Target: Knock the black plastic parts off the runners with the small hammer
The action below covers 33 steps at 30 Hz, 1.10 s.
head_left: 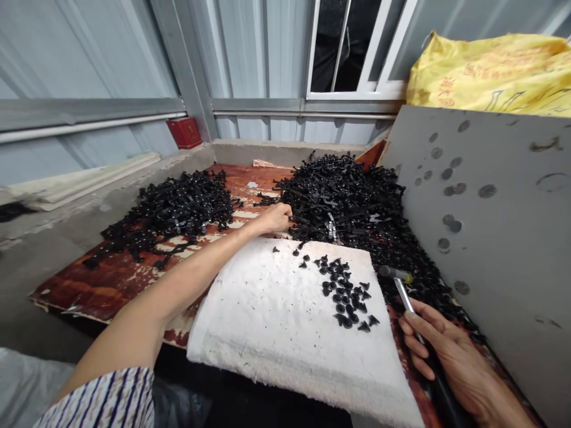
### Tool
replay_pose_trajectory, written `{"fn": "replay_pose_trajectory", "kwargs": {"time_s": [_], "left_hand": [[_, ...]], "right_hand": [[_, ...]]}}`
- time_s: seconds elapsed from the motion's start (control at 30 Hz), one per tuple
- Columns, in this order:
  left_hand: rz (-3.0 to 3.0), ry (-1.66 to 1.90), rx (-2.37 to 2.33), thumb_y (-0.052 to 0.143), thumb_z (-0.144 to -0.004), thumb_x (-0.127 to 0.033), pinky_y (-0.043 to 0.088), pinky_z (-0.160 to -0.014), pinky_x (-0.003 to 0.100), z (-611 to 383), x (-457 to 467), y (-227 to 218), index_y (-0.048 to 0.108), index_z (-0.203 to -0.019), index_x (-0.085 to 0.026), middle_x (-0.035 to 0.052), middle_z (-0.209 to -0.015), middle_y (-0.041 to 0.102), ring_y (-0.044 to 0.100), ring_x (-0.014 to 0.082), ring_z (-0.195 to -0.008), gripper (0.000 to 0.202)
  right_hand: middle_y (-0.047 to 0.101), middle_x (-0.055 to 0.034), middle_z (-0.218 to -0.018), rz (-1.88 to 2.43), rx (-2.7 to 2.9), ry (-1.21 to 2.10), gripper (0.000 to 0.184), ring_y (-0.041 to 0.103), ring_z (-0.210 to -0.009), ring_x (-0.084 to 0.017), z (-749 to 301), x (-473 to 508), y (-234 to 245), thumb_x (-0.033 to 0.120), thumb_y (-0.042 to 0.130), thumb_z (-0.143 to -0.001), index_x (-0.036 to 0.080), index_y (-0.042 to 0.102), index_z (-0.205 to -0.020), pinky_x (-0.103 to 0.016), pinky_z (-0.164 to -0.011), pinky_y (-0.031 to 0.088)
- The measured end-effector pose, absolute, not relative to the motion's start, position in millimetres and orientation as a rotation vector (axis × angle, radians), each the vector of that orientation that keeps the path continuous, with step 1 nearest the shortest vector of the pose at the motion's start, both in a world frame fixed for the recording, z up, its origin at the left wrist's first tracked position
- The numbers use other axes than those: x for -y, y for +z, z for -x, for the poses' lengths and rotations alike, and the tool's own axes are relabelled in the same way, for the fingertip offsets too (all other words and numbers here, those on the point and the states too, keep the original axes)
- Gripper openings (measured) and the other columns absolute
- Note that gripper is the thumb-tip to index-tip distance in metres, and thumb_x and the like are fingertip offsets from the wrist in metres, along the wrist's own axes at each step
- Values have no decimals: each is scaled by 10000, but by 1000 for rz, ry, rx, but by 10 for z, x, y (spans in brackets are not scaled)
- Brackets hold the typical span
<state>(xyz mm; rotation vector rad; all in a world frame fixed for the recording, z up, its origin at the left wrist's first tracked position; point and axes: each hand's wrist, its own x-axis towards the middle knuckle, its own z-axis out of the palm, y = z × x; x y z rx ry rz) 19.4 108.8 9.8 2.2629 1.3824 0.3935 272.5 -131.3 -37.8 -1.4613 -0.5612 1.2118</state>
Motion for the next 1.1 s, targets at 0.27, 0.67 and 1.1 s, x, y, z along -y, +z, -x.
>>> {"fn": "replay_pose_trajectory", "kwargs": {"time_s": [0.27,0.67,1.1], "left_hand": [[-1373,571,-1087,539,-702,-35,445,-456,214,48,-550,146,507,-776,-153,2,-716,615,548,78,-493,142],[-1280,451,-1161,585,-847,-133,409,-369,184,-34,-70,21,506,-671,-145,12,-614,622,524,74,-429,193],[-1467,389,-1087,522,-863,-197,253,-319,179,-213,-91,-61,506,-640,-176,-35,-509,484,366,42,-346,224]], "right_hand": [[483,78,-569,1431,592,1188,526,322,-399,-34,-2709,1339,-409,424,879,-502,208,591,-886,-124,-263,306],[483,51,-547,1450,557,1149,480,328,-375,-46,-2697,1328,-382,388,897,-407,219,633,-771,-138,-227,292],[522,64,-529,1433,536,1148,615,351,-366,-39,-2725,1330,-413,400,918,-379,196,606,-869,-125,-234,315]]}}
